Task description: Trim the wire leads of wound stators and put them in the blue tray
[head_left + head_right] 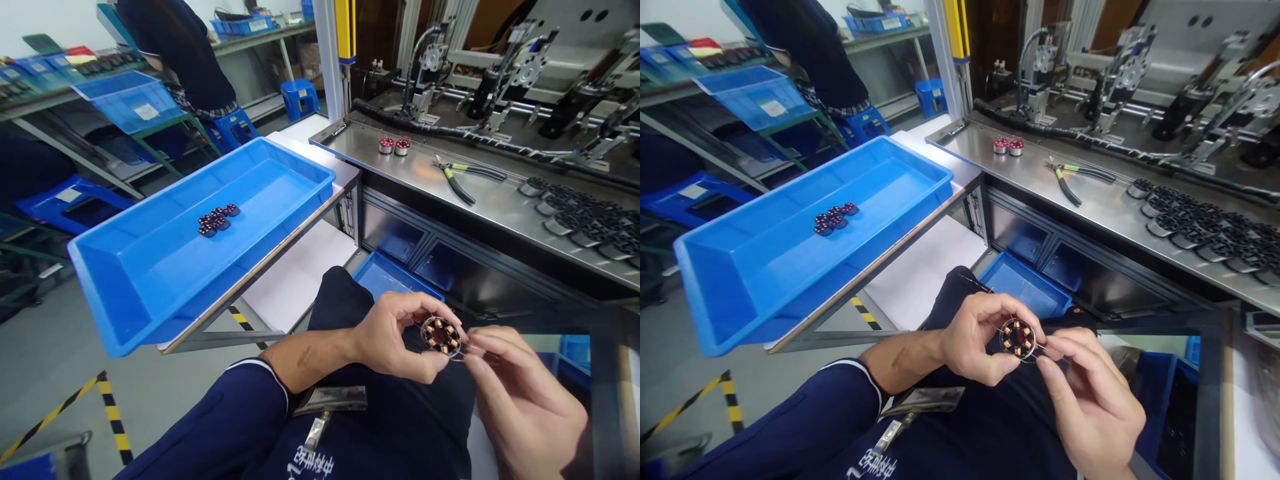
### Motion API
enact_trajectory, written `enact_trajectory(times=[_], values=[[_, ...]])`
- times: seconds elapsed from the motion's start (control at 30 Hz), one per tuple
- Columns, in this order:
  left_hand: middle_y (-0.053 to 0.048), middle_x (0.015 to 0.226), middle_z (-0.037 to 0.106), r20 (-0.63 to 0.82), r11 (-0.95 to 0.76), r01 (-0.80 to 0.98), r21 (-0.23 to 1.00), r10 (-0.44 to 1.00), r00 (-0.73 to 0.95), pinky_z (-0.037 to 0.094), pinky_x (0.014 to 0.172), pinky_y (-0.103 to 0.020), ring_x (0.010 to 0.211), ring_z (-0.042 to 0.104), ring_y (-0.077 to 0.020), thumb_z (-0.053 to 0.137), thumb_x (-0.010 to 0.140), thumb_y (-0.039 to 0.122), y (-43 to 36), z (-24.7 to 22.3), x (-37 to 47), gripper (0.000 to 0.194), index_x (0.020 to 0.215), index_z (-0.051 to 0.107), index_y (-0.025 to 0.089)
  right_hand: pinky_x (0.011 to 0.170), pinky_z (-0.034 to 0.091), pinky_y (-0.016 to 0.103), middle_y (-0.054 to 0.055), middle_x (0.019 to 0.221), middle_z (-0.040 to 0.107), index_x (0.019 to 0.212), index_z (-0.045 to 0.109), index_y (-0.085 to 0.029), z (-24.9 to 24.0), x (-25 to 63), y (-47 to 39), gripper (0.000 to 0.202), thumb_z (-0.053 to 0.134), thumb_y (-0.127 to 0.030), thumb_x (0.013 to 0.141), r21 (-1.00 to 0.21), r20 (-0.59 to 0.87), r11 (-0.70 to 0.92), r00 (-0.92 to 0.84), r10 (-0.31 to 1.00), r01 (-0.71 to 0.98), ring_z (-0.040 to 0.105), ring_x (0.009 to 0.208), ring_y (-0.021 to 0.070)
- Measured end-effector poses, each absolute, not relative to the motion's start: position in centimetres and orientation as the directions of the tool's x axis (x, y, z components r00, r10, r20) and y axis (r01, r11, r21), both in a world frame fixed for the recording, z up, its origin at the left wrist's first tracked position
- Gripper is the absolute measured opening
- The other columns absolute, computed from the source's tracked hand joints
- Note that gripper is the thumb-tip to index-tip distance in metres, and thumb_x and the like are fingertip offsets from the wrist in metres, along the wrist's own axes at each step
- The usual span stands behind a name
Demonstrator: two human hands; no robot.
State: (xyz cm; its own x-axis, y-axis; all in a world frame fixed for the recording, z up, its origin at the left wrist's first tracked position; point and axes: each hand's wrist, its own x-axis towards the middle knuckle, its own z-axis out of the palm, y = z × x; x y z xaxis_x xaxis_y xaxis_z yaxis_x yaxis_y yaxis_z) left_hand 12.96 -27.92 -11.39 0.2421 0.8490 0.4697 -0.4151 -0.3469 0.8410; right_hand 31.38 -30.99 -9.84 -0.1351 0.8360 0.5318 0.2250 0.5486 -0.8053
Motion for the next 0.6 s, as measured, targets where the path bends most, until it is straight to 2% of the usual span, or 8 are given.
enact_trajectory(times=[0.13, 0.2, 0.3, 0.4, 0.5, 0.6], values=[[-0.009, 0.092, 0.08, 0.477, -0.383, -0.362, 0.85, 0.851, 0.22, 0.063, 0.074, -0.027, 0.078, 0.077, -0.0181, 0.071, 0.063, 0.011, -28.1, -11.4, 13.0, 0.038, 0.101, 0.067, 0.014, 0.07, 0.052, 0.035, 0.003, 0.088, 0.067, 0.096, 0.075, -0.022, -9.3, 30.4, -31.3, 0.024, 0.072, -0.002, 0.083, -0.763, 0.588, 0.597, -0.115, 0.8, 0.25, 0.065, 0.081, 0.0197], [-0.008, 0.092, 0.08, 0.506, -0.451, -0.279, 0.848, 0.846, 0.17, 0.063, 0.07, -0.026, 0.073, 0.075, -0.0168, 0.071, 0.063, 0.014, -28.1, -11.4, 13.2, 0.039, 0.102, 0.067, 0.014, 0.072, 0.051, 0.037, 0.002, 0.088, 0.068, 0.098, 0.075, -0.023, -9.3, 29.8, -31.8, 0.027, 0.072, -0.001, 0.082, -0.755, 0.601, 0.599, -0.084, 0.795, 0.267, 0.065, 0.08, 0.0198], [-0.009, 0.093, 0.079, 0.617, -0.607, -0.138, 0.783, 0.786, 0.041, 0.063, 0.069, -0.027, 0.074, 0.075, -0.0184, 0.069, 0.063, 0.018, -28.2, -11.5, 13.6, 0.042, 0.105, 0.068, 0.015, 0.074, 0.053, 0.039, 0.002, 0.089, 0.07, 0.104, 0.076, -0.025, -9.2, 29.2, -32.4, 0.034, 0.071, 0.0, 0.082, -0.731, 0.634, 0.632, -0.09, 0.768, 0.258, 0.067, 0.081, 0.0203], [-0.009, 0.094, 0.079, 0.661, -0.658, -0.115, 0.744, 0.75, -0.014, 0.063, 0.07, -0.028, 0.075, 0.076, -0.0194, 0.069, 0.063, 0.018, -28.4, -11.3, 13.9, 0.043, 0.106, 0.069, 0.014, 0.074, 0.054, 0.039, 0.002, 0.087, 0.07, 0.107, 0.076, -0.026, -9.3, 29.6, -32.4, 0.037, 0.071, 0.0, 0.082, -0.709, 0.649, 0.666, -0.154, 0.745, 0.232, 0.067, 0.082, 0.0208], [-0.009, 0.089, 0.079, 0.543, -0.508, -0.271, 0.817, 0.837, 0.07, 0.061, 0.067, -0.024, 0.069, 0.073, -0.0156, 0.07, 0.062, 0.012, -28.6, -11.0, 13.8, 0.041, 0.103, 0.069, 0.013, 0.079, 0.056, 0.04, 0.004, 0.094, 0.069, 0.114, 0.076, -0.028, -9.5, 30.8, -31.4, 0.041, 0.078, -0.005, 0.08, -0.737, 0.618, 0.638, -0.159, 0.77, 0.225, 0.066, 0.092, 0.0223], [-0.007, 0.085, 0.078, 0.389, -0.256, -0.462, 0.849, 0.895, 0.217, 0.061, 0.071, -0.024, 0.072, 0.073, -0.0143, 0.073, 0.063, 0.009, -28.7, -10.6, 13.6, 0.037, 0.099, 0.068, 0.014, 0.085, 0.059, 0.04, 0.008, 0.115, 0.067, 0.121, 0.076, -0.03, -9.2, 31.8, -29.7, 0.044, 0.084, -0.016, 0.081, -0.797, 0.55, 0.589, -0.247, 0.798, 0.13, 0.064, 0.108, 0.0245]])
